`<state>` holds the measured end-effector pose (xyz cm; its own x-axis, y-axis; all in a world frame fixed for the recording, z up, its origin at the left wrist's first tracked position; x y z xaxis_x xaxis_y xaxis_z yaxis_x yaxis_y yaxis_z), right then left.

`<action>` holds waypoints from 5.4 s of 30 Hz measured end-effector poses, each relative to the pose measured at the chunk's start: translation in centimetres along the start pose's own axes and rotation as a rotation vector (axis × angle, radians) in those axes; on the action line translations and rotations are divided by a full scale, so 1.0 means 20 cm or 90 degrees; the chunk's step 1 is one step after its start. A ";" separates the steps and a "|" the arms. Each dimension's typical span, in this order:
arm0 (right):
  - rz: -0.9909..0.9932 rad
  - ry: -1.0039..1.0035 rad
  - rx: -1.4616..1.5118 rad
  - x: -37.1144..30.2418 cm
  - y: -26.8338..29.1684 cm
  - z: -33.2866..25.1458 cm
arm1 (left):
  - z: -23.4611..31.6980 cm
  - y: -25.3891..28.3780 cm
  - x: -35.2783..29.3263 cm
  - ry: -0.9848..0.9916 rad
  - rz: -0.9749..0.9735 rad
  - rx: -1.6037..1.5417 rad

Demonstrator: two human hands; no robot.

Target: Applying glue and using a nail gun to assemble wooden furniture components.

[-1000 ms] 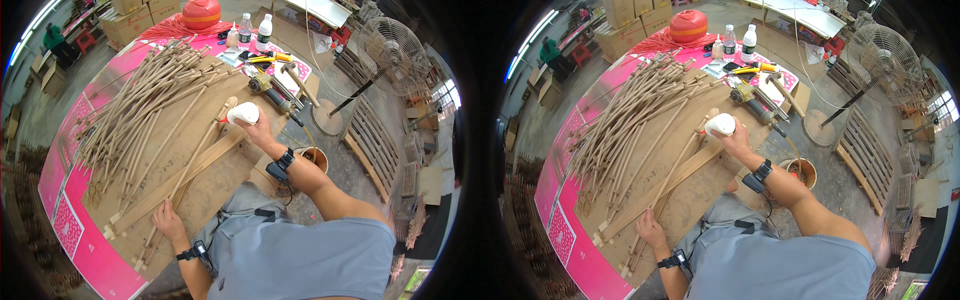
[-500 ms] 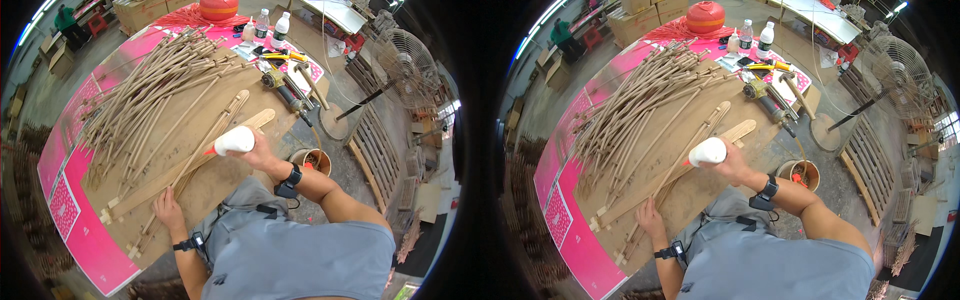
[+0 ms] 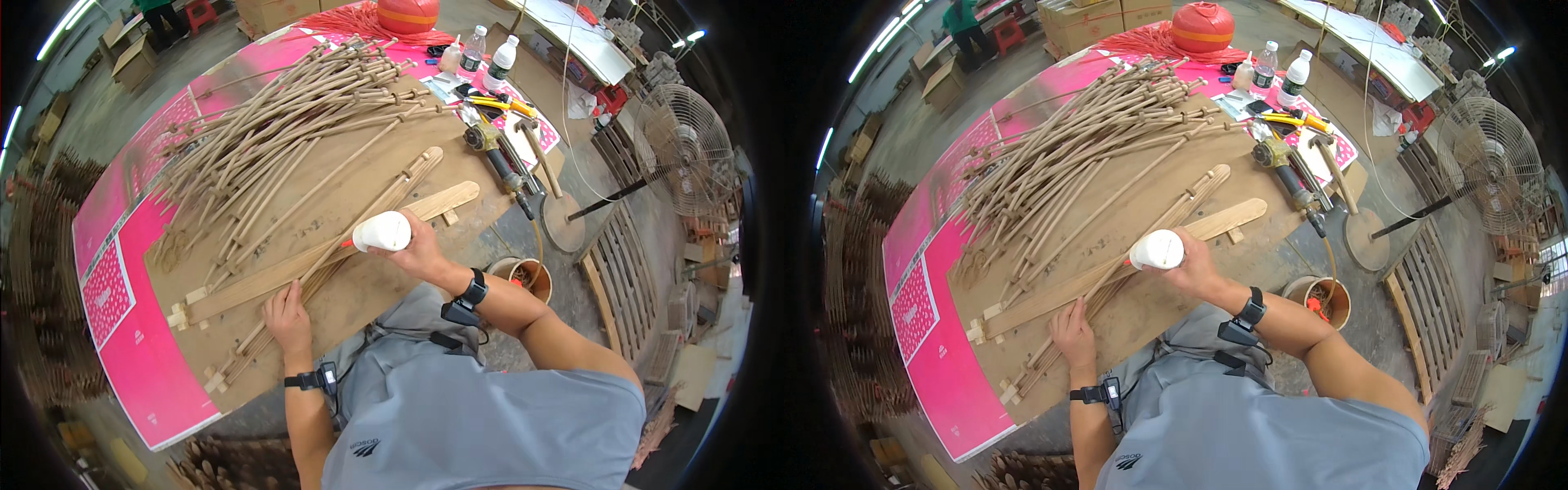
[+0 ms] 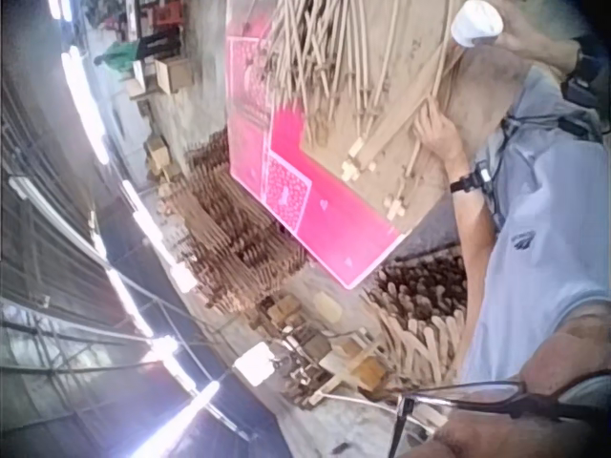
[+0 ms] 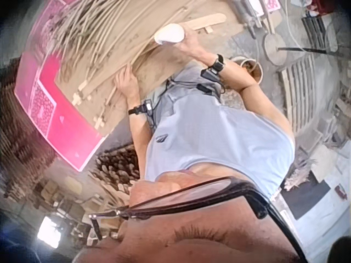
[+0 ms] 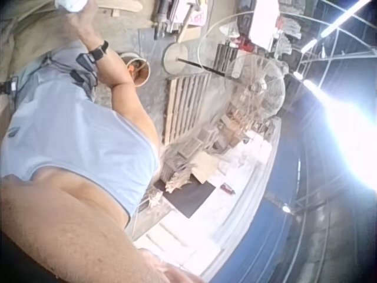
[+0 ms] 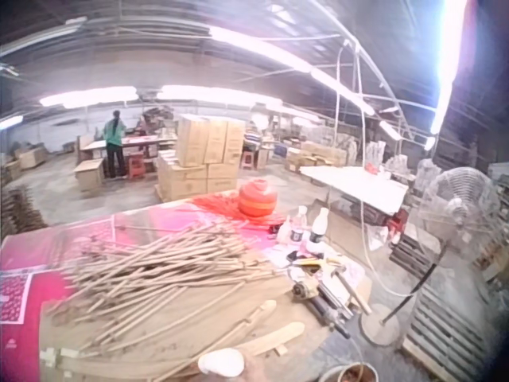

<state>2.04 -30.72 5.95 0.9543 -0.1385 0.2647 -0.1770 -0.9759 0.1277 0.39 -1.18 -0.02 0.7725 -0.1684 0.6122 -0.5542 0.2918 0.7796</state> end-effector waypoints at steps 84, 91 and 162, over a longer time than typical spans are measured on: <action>-0.460 0.158 -0.107 -0.29 -1.23 -0.22 | -0.01 0.15 0.10 0.008 -0.048 -0.135; -0.388 -0.073 0.131 -0.26 -1.00 -0.32 | -0.03 -0.09 -0.09 -0.003 -0.128 -0.228; 0.106 -0.777 1.050 -0.39 -0.33 0.33 | -0.04 -0.06 -0.06 -0.055 -0.017 -0.012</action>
<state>-2.69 -24.23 -3.30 0.7119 0.4409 -0.5467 -0.5896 -0.0479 -0.8063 0.26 -0.49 -1.79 0.7568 -0.2568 0.6011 -0.5274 0.3033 0.7936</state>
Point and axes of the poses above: each hand's wrist, its own x-axis towards the middle knuckle, its own y-axis out of the back of the hand, z = x × y, the point moved 4 cm from there along x, towards the middle knuckle, and after that the axes turned 12 degrees about x, right-handed, at the moved point
